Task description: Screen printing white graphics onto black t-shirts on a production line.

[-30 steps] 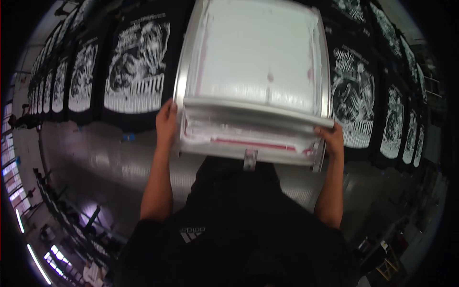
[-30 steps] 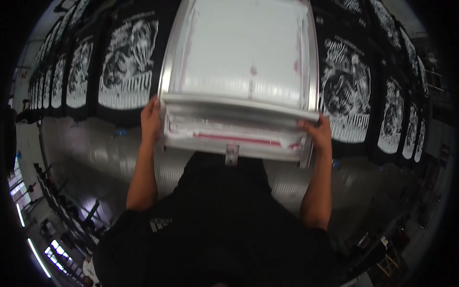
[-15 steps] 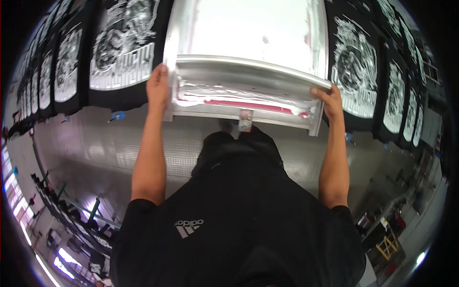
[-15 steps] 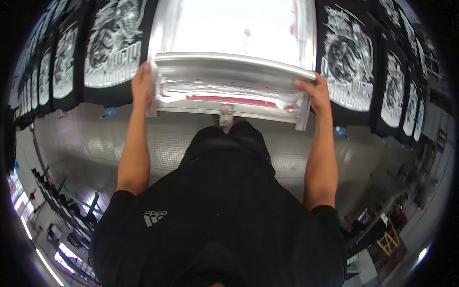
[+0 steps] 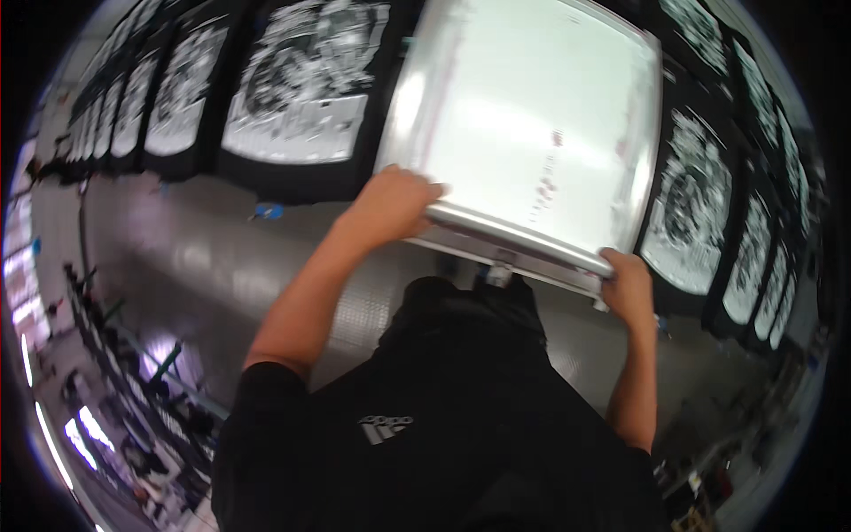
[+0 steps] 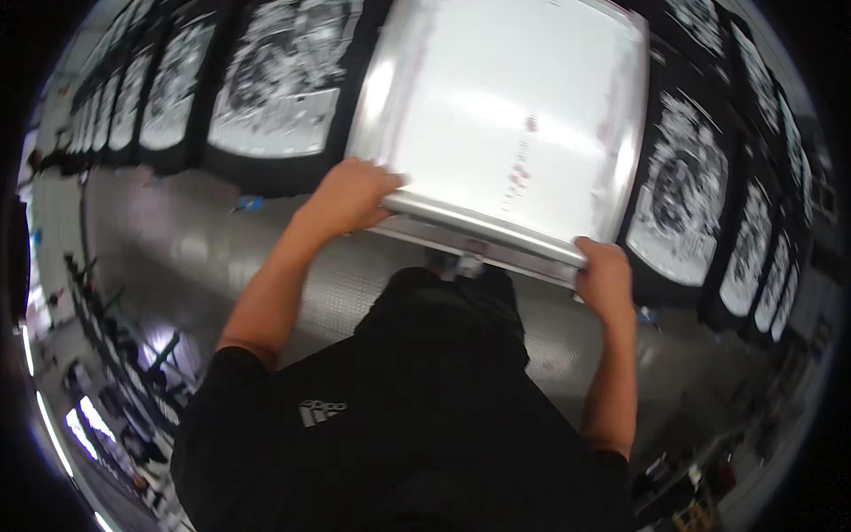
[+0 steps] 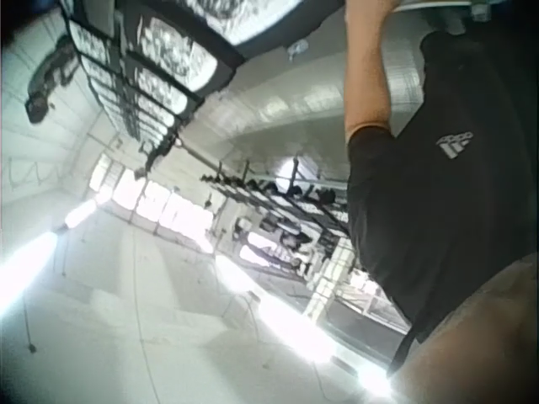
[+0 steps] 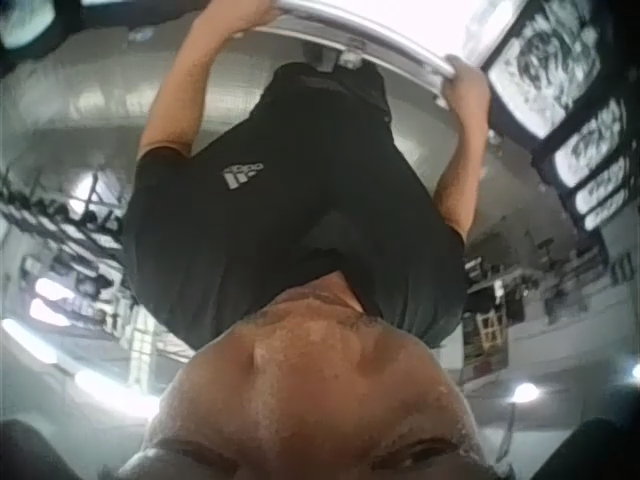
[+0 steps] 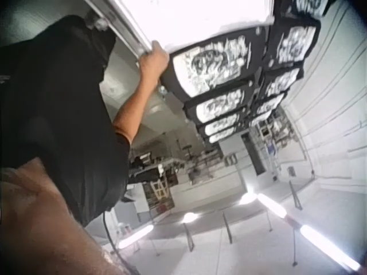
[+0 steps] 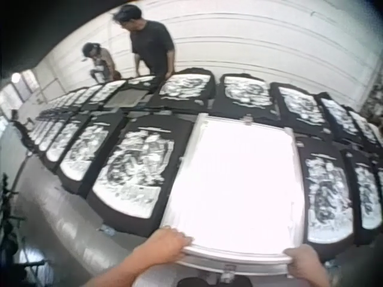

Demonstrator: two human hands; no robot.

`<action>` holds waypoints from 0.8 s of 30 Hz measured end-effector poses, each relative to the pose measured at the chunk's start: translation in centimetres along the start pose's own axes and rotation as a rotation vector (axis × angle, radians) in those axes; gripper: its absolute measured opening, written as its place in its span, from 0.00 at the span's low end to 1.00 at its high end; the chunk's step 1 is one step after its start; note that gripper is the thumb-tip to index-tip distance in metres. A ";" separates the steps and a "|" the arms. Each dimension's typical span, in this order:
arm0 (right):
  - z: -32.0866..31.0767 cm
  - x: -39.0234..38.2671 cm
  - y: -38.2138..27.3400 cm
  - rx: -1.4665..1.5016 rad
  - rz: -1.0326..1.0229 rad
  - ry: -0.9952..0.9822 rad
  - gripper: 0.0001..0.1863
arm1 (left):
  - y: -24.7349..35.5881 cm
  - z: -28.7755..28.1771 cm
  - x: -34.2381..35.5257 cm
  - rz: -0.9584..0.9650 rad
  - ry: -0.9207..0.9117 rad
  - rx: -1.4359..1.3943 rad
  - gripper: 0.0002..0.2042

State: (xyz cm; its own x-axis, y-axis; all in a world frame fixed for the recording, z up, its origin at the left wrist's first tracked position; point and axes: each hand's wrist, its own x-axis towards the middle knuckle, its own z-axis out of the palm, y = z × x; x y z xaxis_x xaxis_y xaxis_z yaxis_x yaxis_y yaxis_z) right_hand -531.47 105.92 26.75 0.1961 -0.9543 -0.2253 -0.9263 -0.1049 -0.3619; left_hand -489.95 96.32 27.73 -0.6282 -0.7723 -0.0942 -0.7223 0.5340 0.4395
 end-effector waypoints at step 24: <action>-0.9 28.6 10.1 -0.439 -0.121 0.313 0.15 | -13.2 1.4 24.2 -0.081 0.287 0.316 0.18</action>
State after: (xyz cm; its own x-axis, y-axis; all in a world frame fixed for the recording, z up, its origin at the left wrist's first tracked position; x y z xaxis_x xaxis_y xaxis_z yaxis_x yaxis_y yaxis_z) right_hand -535.47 77.34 17.47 0.2668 -0.9587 0.0980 -0.9633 -0.2622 0.0575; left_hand -496.01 71.04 18.42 -0.4924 -0.8564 0.1551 -0.8469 0.5126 0.1417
